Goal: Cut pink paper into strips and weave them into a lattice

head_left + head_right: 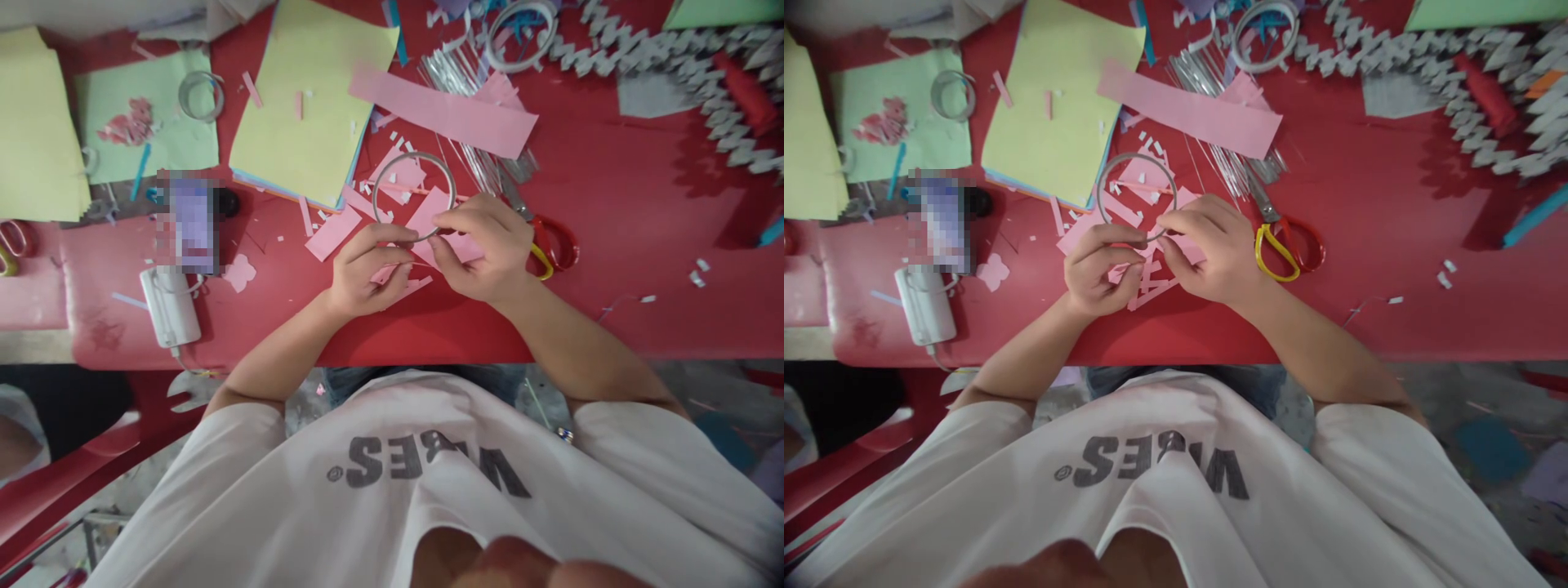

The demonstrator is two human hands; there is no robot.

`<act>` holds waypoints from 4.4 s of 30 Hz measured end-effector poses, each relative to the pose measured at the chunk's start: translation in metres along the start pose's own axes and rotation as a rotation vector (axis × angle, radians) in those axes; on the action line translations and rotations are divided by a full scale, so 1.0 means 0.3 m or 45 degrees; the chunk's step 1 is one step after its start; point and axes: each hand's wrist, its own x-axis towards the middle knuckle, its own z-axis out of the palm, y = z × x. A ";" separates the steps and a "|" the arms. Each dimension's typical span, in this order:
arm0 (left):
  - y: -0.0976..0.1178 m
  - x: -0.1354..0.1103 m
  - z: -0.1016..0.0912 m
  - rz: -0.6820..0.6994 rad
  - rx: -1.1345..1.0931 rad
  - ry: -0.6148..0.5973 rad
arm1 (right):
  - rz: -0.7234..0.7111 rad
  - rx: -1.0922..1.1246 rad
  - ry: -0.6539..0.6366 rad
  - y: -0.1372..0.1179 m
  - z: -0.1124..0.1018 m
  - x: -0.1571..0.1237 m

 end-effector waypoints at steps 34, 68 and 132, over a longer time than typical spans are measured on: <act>-0.045 -0.036 0.012 -0.409 -0.170 -0.113 | 0.094 -0.120 -0.035 0.018 0.011 0.027; 0.013 -0.063 0.068 -0.352 -0.050 -0.058 | 0.076 -0.351 -0.038 0.017 0.049 0.002; -0.006 0.002 -0.023 -1.020 -1.240 -0.158 | 0.348 0.729 0.053 -0.014 -0.016 0.059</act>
